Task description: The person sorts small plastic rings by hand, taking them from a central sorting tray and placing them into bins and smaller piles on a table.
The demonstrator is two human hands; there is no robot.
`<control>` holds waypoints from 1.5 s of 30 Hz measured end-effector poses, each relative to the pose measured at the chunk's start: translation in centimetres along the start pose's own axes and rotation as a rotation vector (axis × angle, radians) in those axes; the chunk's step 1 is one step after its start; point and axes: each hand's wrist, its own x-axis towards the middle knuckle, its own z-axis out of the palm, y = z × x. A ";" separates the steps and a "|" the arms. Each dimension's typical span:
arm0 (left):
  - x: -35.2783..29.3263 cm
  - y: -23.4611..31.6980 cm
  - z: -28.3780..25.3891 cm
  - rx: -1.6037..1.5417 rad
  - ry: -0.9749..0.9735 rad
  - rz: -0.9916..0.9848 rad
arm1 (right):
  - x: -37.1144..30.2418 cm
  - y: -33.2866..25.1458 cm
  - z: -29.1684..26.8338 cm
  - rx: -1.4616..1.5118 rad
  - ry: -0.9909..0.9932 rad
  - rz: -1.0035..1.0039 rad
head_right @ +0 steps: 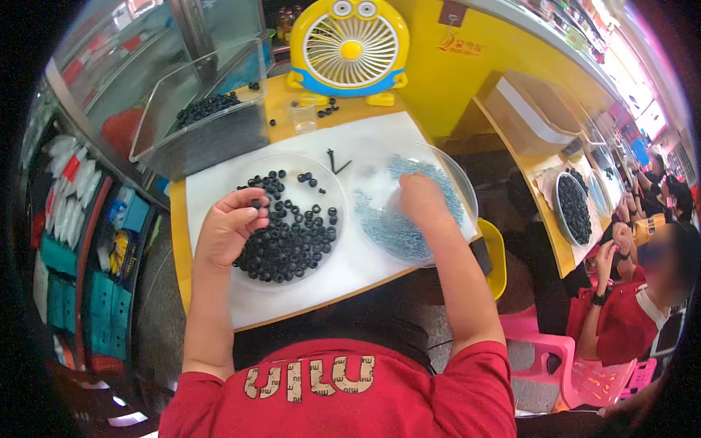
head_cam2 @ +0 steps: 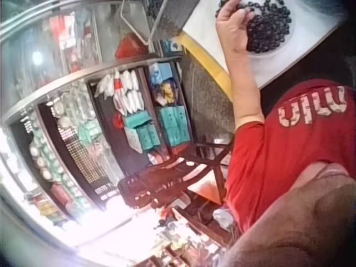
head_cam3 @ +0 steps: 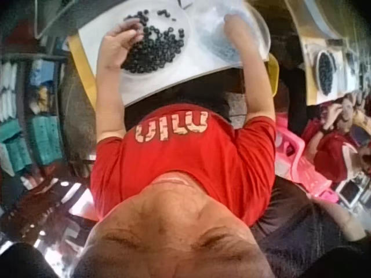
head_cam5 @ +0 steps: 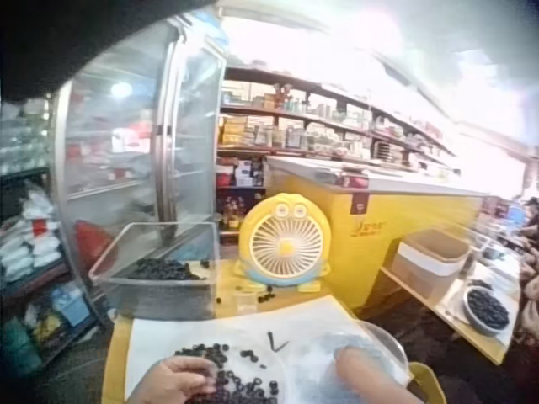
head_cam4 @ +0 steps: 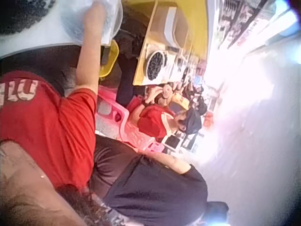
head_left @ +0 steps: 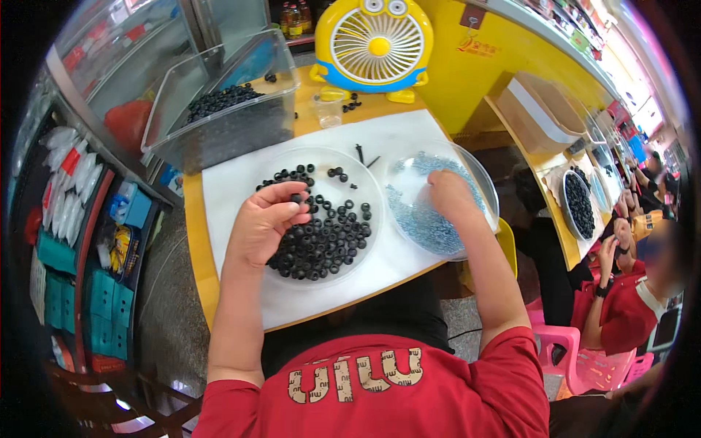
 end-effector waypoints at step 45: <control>-1.4 -2.1 -0.6 -0.339 -0.226 -0.158 | -2.7 -15.1 -2.4 1.324 -0.543 -0.074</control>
